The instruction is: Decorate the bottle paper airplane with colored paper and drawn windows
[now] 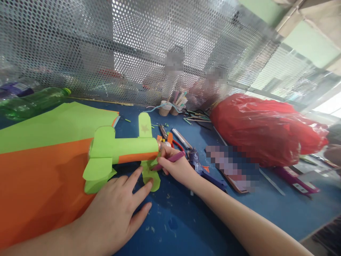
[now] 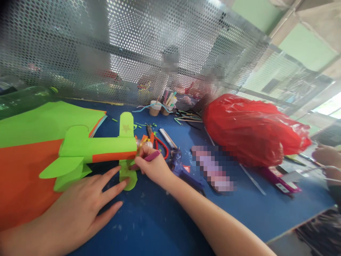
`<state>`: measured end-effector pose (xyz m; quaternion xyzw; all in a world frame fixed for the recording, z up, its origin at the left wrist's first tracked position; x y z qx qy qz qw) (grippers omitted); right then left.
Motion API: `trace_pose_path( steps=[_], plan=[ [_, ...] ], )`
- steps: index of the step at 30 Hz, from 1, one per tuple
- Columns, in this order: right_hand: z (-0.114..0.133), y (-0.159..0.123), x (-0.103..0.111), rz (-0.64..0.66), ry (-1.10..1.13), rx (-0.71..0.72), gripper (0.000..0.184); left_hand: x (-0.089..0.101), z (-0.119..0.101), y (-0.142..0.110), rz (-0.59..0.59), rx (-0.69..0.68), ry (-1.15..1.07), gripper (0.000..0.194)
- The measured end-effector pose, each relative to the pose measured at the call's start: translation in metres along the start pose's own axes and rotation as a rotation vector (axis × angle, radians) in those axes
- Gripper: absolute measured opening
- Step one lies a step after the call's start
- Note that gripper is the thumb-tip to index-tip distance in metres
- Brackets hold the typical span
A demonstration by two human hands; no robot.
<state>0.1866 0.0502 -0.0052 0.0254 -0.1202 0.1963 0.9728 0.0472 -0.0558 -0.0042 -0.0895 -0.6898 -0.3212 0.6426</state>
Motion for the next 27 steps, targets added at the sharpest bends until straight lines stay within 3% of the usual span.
trace_pose_path(
  steps=[27],
  plan=[
    [0.0018, 0.0012, 0.0026, -0.015, -0.037, -0.006, 0.018, 0.0001, -0.0013, -0.0004, -0.025, -0.009, -0.001, 0.037]
  ],
)
Point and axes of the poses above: each hand's wrist, its own y-axis towards the middle knuckle, its own x-axis out of the back of the hand, z = x × y, the point moved 5 cm from there along y, towards the middle knuckle
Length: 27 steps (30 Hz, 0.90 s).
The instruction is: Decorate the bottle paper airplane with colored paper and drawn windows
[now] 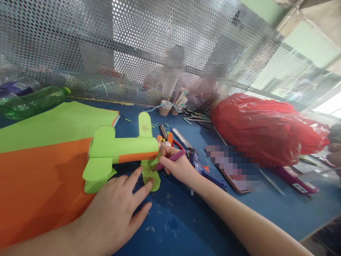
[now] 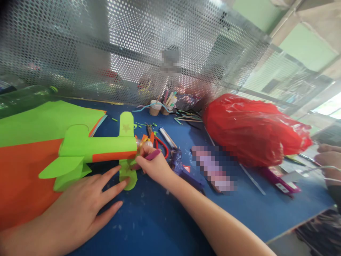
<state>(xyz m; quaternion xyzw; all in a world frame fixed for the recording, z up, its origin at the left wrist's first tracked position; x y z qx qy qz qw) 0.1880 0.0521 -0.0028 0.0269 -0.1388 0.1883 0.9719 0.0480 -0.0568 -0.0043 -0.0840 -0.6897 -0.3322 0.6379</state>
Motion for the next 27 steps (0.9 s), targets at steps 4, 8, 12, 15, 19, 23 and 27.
trace_pose_path(
  steps=[4, 8, 12, 15, 19, 23, 27],
  plan=[
    [0.0003, 0.0001, 0.0, 0.01, -0.005, 0.014, 0.019, -0.0011, 0.0006, -0.0003, 0.001, 0.007, 0.003, 0.037],
    [-0.0009, -0.0002, -0.001, 0.028, 0.007, 0.019, 0.018, -0.0017, 0.0011, 0.0004, 0.001, 0.008, 0.008, 0.037],
    [-0.0029, -0.0007, -0.0012, 0.023, 0.012, 0.009, 0.019, -0.0019, 0.0007, -0.0003, 0.011, 0.013, 0.012, 0.038],
    [-0.0032, -0.0009, -0.0017, 0.031, 0.012, 0.011, 0.018, -0.0019, 0.0009, -0.0013, 0.016, 0.03, 0.003, 0.038],
    [-0.0023, -0.0003, -0.0007, 0.017, 0.0, 0.021, 0.019, -0.0019, 0.0009, -0.0012, 0.02, 0.037, -0.01, 0.037],
    [-0.0017, 0.0001, -0.0014, 0.023, -0.006, 0.013, 0.018, -0.0024, 0.0012, -0.0001, 0.02, 0.04, -0.016, 0.036],
    [-0.0007, -0.001, -0.0022, 0.021, 0.003, 0.009, 0.019, -0.003, 0.0006, -0.0003, 0.014, 0.037, -0.012, 0.037]
  ],
)
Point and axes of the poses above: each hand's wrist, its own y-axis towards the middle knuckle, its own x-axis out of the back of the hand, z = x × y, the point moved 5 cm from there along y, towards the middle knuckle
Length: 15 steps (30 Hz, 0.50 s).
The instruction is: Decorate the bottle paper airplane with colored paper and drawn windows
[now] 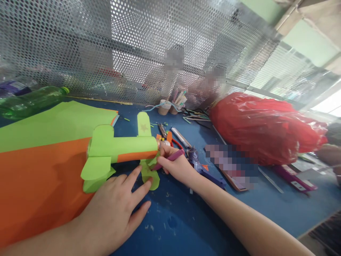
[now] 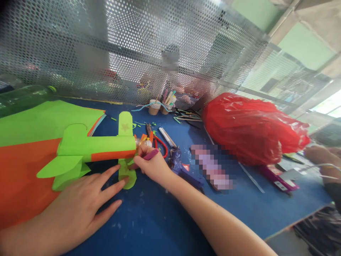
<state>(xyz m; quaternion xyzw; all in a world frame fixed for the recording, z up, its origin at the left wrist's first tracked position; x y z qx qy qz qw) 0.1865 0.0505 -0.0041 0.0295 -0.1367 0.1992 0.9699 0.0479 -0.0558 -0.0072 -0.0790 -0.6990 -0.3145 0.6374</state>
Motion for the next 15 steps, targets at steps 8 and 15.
trace_pose_path(
  steps=[8, 15],
  plan=[
    [0.0001, -0.0004, 0.0, 0.009, 0.031, -0.006, 0.02, 0.0015, 0.0004, -0.0014, 0.026, -0.009, 0.003, 0.038],
    [0.0009, -0.0004, 0.0009, 0.01, 0.013, -0.003, 0.019, 0.0017, 0.0005, 0.0001, 0.031, 0.0, -0.008, 0.037]
  ],
)
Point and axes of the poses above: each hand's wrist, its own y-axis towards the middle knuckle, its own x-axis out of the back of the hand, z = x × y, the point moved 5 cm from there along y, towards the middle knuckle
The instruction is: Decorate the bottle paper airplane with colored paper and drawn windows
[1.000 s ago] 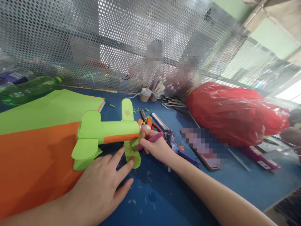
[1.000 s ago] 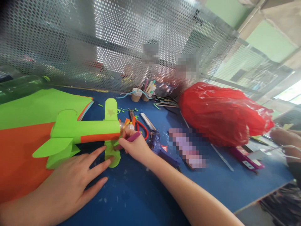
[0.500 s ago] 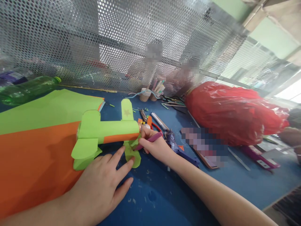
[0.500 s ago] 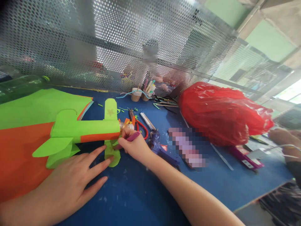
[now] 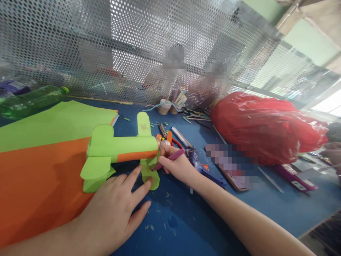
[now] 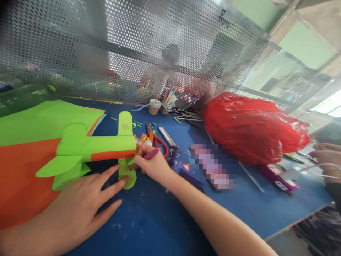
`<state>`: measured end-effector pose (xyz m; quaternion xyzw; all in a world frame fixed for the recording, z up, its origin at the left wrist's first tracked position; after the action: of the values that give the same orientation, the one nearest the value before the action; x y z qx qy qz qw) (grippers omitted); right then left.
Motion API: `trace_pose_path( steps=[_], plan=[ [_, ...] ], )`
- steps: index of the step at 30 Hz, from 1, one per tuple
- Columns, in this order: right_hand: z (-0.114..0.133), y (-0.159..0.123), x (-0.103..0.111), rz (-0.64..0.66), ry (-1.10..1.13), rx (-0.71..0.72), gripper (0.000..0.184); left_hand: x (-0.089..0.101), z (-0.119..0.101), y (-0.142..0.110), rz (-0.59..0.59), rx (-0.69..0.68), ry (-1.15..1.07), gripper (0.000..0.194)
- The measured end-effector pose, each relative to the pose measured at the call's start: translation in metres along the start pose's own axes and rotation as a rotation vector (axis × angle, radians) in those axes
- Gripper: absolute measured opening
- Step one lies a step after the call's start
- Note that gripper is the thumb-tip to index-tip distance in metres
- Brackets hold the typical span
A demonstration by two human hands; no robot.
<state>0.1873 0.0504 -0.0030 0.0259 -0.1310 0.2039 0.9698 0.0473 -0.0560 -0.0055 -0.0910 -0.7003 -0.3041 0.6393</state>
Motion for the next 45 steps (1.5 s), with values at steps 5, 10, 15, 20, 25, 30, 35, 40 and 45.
trace_pose_path(
  steps=[5, 10, 15, 20, 25, 30, 35, 40, 45],
  plan=[
    [0.0031, -0.0004, 0.0015, -0.015, -0.032, -0.004, 0.019, -0.001, -0.0003, -0.0018, -0.007, -0.001, 0.004, 0.037],
    [0.0036, 0.0003, 0.0015, -0.012, -0.027, -0.01, 0.019, -0.0022, 0.0002, -0.0017, -0.011, 0.004, 0.006, 0.037],
    [0.002, 0.0007, 0.0022, -0.01, -0.023, -0.005, 0.02, -0.0008, -0.0002, 0.0004, 0.002, 0.003, 0.006, 0.038],
    [0.0014, 0.0006, 0.0028, -0.004, -0.038, 0.001, 0.019, -0.0003, -0.0004, 0.0002, -0.004, -0.005, 0.02, 0.038],
    [0.0014, 0.0007, 0.0024, -0.002, -0.038, -0.005, 0.02, -0.0004, 0.0001, -0.0011, -0.015, -0.015, 0.019, 0.038],
    [0.0014, 0.0009, 0.0021, 0.001, -0.028, 0.002, 0.02, 0.0, -0.0002, -0.0007, -0.011, -0.016, 0.027, 0.038],
    [0.0014, 0.0007, 0.0016, 0.007, -0.003, 0.006, 0.018, 0.0006, -0.0009, 0.0003, -0.012, -0.016, 0.028, 0.037],
    [0.0014, 0.0006, 0.001, 0.009, -0.008, 0.007, 0.018, 0.0016, -0.0006, -0.0006, -0.02, -0.022, 0.027, 0.037],
    [0.0004, 0.0007, -0.0003, 0.019, -0.002, 0.012, 0.019, 0.0014, 0.0, 0.0004, -0.022, -0.027, 0.025, 0.037]
  ],
)
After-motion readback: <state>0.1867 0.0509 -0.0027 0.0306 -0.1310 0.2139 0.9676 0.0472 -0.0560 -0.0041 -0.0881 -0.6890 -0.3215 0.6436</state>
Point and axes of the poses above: each hand's wrist, its own y-axis towards the middle knuckle, its own x-axis out of the back of the hand, z = x × y, the point moved 5 cm from there along y, towards the middle knuckle
